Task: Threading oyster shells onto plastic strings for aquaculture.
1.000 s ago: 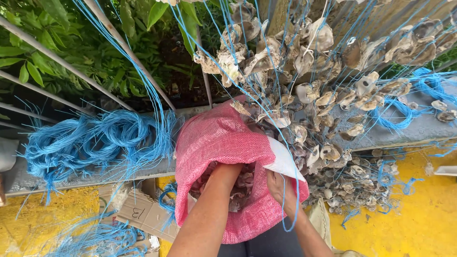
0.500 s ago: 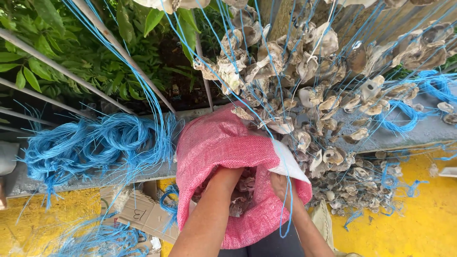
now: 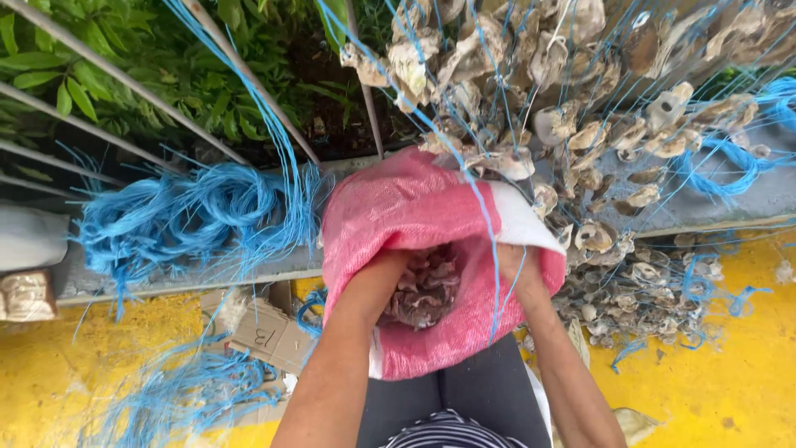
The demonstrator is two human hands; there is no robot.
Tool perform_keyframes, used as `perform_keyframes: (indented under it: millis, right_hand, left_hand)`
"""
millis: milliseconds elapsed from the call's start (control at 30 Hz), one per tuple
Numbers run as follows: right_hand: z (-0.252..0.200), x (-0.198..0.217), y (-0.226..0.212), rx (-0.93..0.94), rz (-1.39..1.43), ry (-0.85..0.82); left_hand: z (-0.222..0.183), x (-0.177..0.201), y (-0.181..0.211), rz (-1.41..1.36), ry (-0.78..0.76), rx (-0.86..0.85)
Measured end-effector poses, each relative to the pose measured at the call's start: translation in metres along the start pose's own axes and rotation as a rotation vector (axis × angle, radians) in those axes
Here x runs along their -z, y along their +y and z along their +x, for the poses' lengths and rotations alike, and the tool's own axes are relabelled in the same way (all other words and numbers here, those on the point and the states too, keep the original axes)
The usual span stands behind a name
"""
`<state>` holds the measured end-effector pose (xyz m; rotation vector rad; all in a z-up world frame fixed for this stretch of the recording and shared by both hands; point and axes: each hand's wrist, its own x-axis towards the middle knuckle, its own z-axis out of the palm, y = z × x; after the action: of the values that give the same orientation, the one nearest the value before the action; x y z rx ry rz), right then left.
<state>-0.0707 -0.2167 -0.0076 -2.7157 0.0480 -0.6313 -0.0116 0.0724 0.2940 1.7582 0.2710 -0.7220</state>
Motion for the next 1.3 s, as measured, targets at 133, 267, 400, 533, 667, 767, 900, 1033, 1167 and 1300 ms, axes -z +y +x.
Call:
perform_keyframes:
  millis: [133,267,400,533,667,767,900,1033,1167,1300]
  right_hand:
    - [0.024,0.022,-0.013,0.193,-0.171,0.073]
    - [0.031,0.018,-0.005,0.075,0.095,0.104]
    - [0.043,0.023,-0.013,-0.043,0.118,0.027]
    - [0.048,0.029,-0.015,0.033,0.082,0.056]
    - [0.064,0.057,-0.043,-0.038,0.169,0.016]
    - [0.059,0.047,-0.04,-0.051,0.361,0.077]
    - [0.049,0.027,-0.016,0.115,0.23,0.089]
    - [0.046,0.023,-0.009,0.181,0.085,0.046]
    - [0.038,0.029,-0.015,0.26,0.003,0.026]
    - [0.057,0.098,-0.098,0.061,0.361,-0.09]
  left_hand:
    - [0.032,-0.01,-0.013,-0.083,-0.039,-0.108]
    - [0.093,-0.039,-0.055,0.246,-0.133,-0.314]
    - [0.136,-0.046,-0.111,0.489,-0.2,-0.464]
    - [0.131,-0.043,-0.142,0.978,-0.338,-0.951]
    - [0.105,-0.035,-0.169,1.164,-0.37,-1.108]
    - [0.023,-0.003,-0.114,1.115,-0.511,-0.971]
    - [0.042,0.02,-0.114,0.818,-0.646,-0.777]
    - [0.072,0.029,-0.127,0.411,-0.296,-0.879]
    - [0.08,0.026,-0.114,0.252,-0.134,-0.892]
    - [0.049,0.011,-0.098,0.521,-0.231,-0.558]
